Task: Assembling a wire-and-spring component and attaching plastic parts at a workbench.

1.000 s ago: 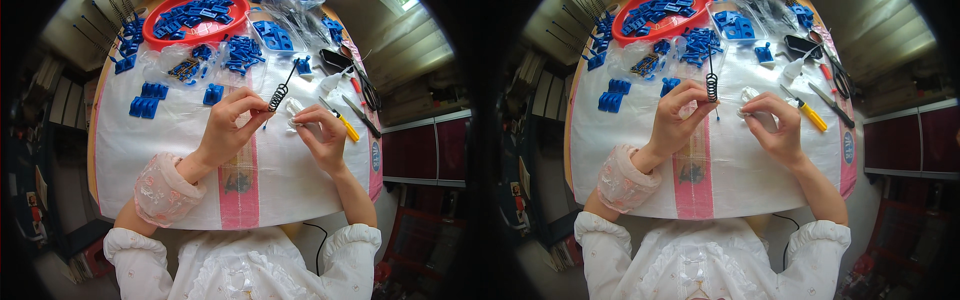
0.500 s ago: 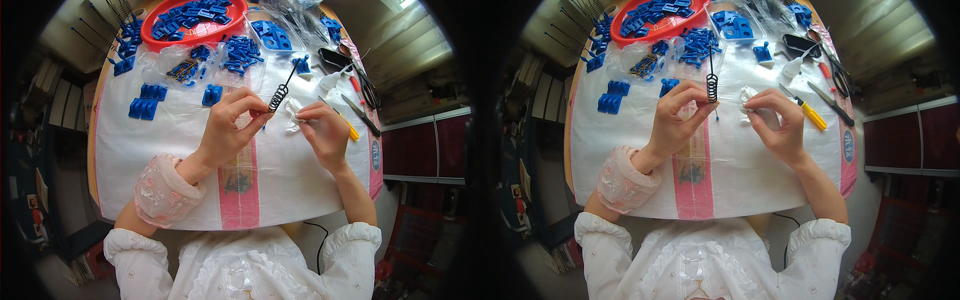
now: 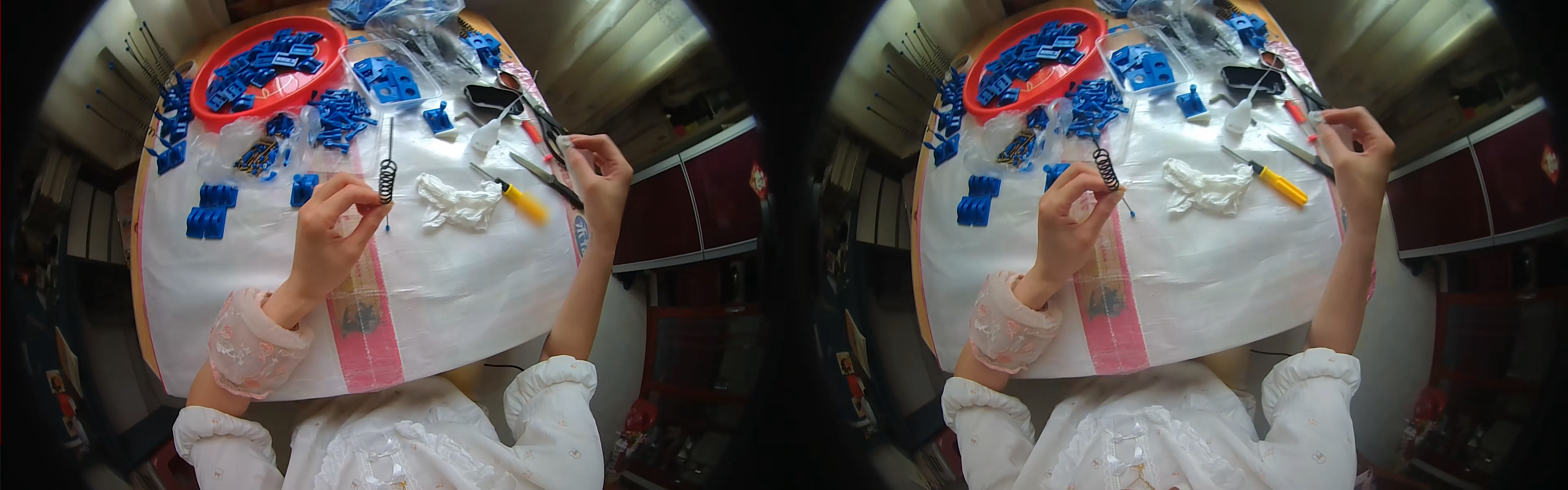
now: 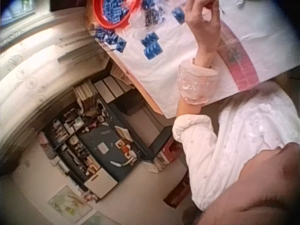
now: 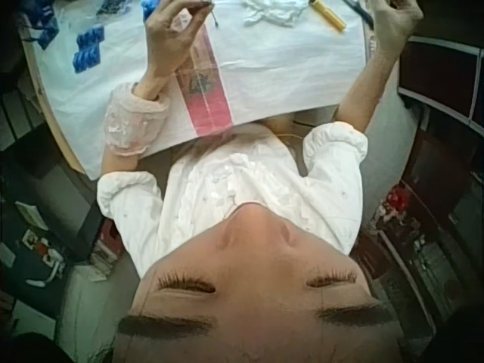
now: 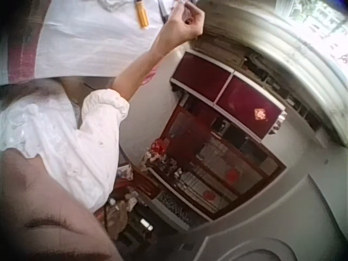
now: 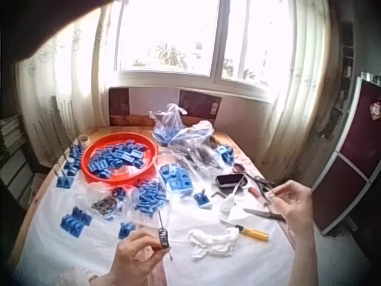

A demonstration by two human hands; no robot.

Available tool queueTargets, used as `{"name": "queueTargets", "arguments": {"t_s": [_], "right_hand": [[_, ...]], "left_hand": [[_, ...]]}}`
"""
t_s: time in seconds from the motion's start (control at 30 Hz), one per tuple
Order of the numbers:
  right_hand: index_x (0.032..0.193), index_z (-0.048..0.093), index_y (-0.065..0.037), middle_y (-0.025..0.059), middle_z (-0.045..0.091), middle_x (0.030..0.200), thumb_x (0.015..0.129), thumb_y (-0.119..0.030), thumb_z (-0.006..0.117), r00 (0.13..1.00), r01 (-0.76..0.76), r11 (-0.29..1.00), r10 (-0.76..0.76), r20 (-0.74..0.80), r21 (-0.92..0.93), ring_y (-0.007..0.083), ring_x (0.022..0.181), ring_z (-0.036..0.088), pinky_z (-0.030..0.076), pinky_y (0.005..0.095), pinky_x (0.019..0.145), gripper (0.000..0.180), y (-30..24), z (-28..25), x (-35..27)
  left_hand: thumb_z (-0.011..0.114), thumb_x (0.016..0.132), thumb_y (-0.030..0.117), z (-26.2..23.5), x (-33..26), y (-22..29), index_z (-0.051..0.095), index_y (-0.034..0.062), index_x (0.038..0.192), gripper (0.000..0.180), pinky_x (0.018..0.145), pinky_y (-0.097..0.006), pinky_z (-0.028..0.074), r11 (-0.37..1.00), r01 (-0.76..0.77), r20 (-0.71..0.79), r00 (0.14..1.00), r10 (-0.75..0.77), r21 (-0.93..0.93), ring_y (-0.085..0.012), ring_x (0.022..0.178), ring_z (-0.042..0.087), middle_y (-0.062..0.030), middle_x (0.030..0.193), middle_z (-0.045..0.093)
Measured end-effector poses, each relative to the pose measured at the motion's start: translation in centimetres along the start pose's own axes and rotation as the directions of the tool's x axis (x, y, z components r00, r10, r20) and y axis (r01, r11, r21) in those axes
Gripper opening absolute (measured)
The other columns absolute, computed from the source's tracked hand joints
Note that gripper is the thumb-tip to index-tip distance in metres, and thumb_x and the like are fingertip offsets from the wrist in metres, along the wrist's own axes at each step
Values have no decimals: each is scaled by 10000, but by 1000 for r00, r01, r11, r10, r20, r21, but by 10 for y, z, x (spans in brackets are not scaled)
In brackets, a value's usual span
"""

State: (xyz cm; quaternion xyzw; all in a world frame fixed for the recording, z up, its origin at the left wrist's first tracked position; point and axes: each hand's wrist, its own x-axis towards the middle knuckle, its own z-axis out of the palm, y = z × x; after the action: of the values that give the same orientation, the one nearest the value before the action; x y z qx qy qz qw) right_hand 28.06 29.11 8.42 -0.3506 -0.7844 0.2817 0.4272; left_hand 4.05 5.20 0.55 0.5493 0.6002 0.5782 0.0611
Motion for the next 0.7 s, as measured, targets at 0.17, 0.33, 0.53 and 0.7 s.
{"name": "queueTargets", "arguments": {"t_s": [0.17,0.33,0.53,0.7], "right_hand": [[857,737,-19,122,703,926,788,-56,638,946,54,933,66,316,-357,220,878,625,480,327,834,127,30,-9,-4],[928,736,-38,104,699,1003,829,-16,568,970,6,937,80,231,-349,200,970,594,448,307,881,197,26,-2,-7],[887,717,-29,16,692,819,830,-43,602,988,55,996,-45,145,-65,63,717,526,397,228,650,129,7,18,-8],[847,698,-22,-3,656,701,819,-54,627,981,53,996,-66,180,77,39,575,491,368,216,517,83,3,47,-27]], "left_hand": [[715,812,-52,2,1,2,625,-13,838,102,683,-242,432,999,28,-1,1000,-28,-26,-125,753,555,-43,816,563],[745,796,2,1,1,3,667,22,839,91,677,-275,447,999,43,-21,999,-44,-30,-157,749,589,-42,823,620],[718,806,-57,0,0,7,627,-12,839,107,692,-244,419,996,60,-5,998,-60,-66,-132,762,538,-42,815,563],[730,798,-37,1,0,3,654,4,846,99,684,-255,431,999,34,-9,999,-34,-35,-136,755,562,-41,820,589]]}}
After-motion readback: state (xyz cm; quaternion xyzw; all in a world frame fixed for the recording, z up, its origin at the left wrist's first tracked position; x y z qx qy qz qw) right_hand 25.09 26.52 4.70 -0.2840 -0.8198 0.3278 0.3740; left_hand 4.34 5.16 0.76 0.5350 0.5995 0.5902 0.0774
